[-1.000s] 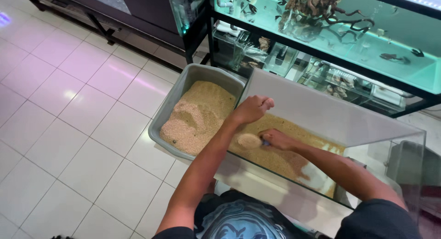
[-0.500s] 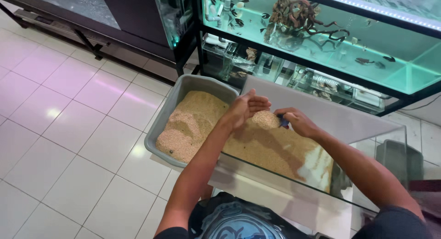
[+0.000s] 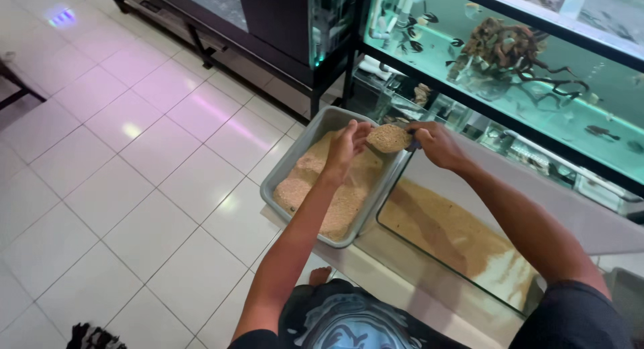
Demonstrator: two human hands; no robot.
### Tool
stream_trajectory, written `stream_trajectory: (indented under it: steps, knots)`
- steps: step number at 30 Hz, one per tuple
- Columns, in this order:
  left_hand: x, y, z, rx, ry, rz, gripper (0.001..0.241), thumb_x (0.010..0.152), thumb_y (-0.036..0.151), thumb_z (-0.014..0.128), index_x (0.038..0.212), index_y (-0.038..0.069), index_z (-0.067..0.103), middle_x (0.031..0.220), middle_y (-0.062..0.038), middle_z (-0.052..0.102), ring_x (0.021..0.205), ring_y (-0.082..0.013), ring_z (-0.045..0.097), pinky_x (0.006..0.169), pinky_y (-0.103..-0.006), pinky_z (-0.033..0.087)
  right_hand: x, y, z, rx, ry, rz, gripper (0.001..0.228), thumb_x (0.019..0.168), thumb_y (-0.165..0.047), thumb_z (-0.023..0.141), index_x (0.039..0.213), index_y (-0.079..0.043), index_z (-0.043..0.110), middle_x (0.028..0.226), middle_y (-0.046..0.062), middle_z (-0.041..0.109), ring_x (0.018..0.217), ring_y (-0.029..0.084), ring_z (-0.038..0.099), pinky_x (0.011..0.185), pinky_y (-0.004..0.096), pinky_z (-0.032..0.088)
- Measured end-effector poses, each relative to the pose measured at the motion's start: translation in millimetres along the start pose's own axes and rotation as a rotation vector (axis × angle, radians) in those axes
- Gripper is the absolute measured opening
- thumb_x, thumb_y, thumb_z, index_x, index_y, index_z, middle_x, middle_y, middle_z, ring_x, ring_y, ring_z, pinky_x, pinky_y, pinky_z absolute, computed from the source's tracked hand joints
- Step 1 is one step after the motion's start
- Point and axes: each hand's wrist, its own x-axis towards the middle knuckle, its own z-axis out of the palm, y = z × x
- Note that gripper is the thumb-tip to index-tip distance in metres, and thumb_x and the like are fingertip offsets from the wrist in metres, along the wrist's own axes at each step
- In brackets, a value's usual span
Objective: The person scoops sand from a gray tub using a small plastic scoop and pours it into a glass aquarium. They then spread the sand evenly across the bottom of the aquarium using their hand.
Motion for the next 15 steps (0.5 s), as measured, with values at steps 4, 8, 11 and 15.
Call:
stream_trajectory:
  steps: [4, 8, 11, 15]
  knots:
    - [1.1, 5.7, -41.0, 0.117, 0.088, 0.066, 0.051, 0.105, 0.055, 0.046, 0.134, 0.018, 0.069, 0.125, -0.004, 0.073, 0.109, -0.0190, 0.068, 0.091, -0.0350, 0.047, 49.7, 16.4, 24.9, -0.272, -0.131, 0.009, 0.039, 0.095, -0.025, 0.042, 0.106, -0.010, 0.077, 0.089, 0.020, 0.074, 0.079, 0.043, 0.067, 0.073, 0.052, 0.056]
    - [12.5, -2.4, -74.7, 0.223, 0.195, 0.094, 0.048, 0.106, 0.049, 0.045, 0.134, 0.018, 0.069, 0.124, -0.006, 0.074, 0.109, -0.0165, 0.065, 0.093, -0.0340, 0.043, 61.0, -14.5, 50.8, -0.503, -0.246, -0.063, 0.044, 0.100, -0.040, 0.043, 0.099, -0.006, 0.072, 0.094, 0.022, 0.073, 0.087, 0.048, 0.067, 0.079, 0.058, 0.055]
    - [-3.0, 3.1, -85.3, 0.265, 0.256, 0.091, 0.049, 0.106, 0.047, 0.046, 0.136, 0.015, 0.068, 0.130, -0.011, 0.071, 0.122, -0.0225, 0.064, 0.103, -0.0343, 0.043, 64.8, -34.4, 71.1, -0.754, -0.319, -0.138, 0.046, 0.098, -0.040, 0.039, 0.094, -0.007, 0.071, 0.092, 0.018, 0.073, 0.087, 0.042, 0.070, 0.079, 0.052, 0.057]
    - [-26.1, 11.4, -88.2, 0.260, 0.280, 0.054, 0.053, 0.106, 0.047, 0.047, 0.146, 0.016, 0.060, 0.148, -0.017, 0.058, 0.143, -0.0344, 0.048, 0.116, -0.0457, 0.034, 88.4, 2.7, 108.0, -0.982, -0.318, -0.324, 0.042, 0.095, -0.043, 0.045, 0.097, -0.008, 0.069, 0.093, 0.011, 0.069, 0.093, 0.034, 0.072, 0.082, 0.044, 0.058]
